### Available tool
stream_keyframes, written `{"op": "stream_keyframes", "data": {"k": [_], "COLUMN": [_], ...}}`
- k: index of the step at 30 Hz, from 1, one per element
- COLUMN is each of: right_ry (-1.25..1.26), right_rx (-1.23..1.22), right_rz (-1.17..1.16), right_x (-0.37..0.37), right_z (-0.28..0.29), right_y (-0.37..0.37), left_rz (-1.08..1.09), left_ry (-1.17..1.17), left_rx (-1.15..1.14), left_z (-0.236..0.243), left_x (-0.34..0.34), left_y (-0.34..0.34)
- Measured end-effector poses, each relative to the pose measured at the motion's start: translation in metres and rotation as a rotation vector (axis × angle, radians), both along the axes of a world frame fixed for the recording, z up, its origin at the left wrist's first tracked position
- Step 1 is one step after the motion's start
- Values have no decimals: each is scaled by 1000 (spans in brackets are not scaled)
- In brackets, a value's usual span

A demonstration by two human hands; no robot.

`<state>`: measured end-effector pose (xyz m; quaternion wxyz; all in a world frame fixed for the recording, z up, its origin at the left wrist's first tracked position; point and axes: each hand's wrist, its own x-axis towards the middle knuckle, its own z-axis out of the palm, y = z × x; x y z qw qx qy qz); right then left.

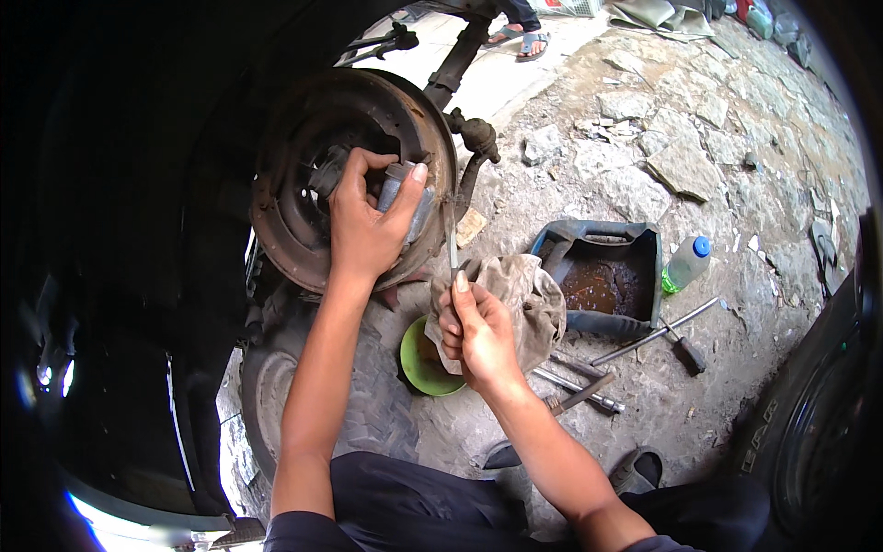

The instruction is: The person removes components from a vehicle's brake assembly, wipes the parts with a cloth, and then works on a metal hub using a tool.

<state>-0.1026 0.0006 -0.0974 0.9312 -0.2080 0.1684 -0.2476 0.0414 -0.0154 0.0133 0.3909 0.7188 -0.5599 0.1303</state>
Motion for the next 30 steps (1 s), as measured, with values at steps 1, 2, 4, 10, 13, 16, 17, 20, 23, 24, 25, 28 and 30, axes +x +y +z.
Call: {"op": "stream_keyframes", "data": {"k": [1,2,4,10,13,16,17,20,23,24,25,28,30], "right_ry": [14,-13,-70,-48,-22,0,14,-59,-73,-54,-34,-35,-30], "right_rx": [9,0,-19,-6,24,30,31,-5,-12,-10,-7,-8,30], "right_rz": [6,-13,-48,-54,-42,-22,-48,-71,-46,-55,-65,-49,-36], "right_x": [3,4,10,12,6,6,8,18,20,19,17,8,6], "right_z": [1,7,19,18,-4,1,8,21,23,20,14,-8,-5], "right_y": [-2,-8,-27,-26,6,11,1,-36,-44,-38,-24,20,27], "left_rz": [-2,-10,-22,-31,-6,-2,1,-8,-104,-83,-61,-18,-26], "left_ry": [-25,-48,-100,-63,-57,-67,-71,-44,-82,-78,-74,-27,-2], "left_rx": [-16,-31,-60,-55,-30,-29,-29,-32,-119,-97,-74,-20,-22], "left_z": [-1,-3,-2,-4,0,-1,-2,-2,-7,-7,-6,0,-1], "left_x": [3,4,3,5,2,5,7,4,10,11,9,5,4], "left_y": [-1,-1,1,-2,-1,-1,1,-1,-5,-5,-3,1,0]}}
